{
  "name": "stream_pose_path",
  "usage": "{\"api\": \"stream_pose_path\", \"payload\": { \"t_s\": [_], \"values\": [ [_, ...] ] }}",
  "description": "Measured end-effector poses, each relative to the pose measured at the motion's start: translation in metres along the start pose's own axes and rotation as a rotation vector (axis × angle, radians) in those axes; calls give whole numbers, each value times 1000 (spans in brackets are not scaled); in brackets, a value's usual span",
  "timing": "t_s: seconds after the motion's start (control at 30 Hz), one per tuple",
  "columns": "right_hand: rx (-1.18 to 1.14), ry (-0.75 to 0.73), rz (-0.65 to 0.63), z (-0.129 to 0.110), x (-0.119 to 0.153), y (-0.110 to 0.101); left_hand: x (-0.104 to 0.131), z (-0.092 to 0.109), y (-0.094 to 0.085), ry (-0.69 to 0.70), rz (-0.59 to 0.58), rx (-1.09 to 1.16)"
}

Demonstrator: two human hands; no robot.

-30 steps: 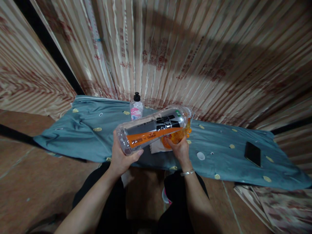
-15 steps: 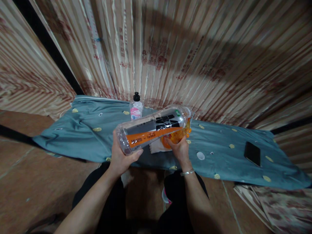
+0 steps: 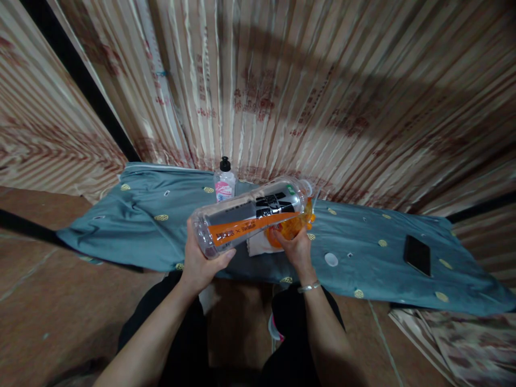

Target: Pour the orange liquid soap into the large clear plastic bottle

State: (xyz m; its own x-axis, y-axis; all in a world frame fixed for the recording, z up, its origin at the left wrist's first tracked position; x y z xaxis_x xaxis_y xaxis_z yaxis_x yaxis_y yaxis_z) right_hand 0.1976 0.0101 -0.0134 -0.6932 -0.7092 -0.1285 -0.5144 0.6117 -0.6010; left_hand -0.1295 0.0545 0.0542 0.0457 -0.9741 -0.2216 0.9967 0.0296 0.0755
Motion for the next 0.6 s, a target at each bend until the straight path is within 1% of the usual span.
{"api": "stream_pose_path", "payload": {
  "t_s": [0.27, 0.4, 0.6],
  "values": [
    [-66, -8, -5, -4, 3, 1, 0, -4, 3, -16, -7, 15],
    [-33, 15, -11, -1, 1, 0, 0, -5, 4, -31, 1, 40],
    [-11, 11, -19, 0, -1, 1, 1, -5, 2, -28, 20, 17]
  ]
}}
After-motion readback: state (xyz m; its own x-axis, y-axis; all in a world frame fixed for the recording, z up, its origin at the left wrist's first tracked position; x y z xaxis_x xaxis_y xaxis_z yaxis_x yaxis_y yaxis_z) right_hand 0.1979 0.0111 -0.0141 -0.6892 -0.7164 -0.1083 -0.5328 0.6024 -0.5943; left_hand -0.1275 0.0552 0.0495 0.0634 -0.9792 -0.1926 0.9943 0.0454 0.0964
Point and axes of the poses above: each hand's wrist, its own x-axis away from the middle knuckle, its own y-axis out of the palm, z = x × y, the point moved 6 cm from there along -x, towards the middle knuckle, and after that the axes turned 1 degree about z, right-handed, at the moved point
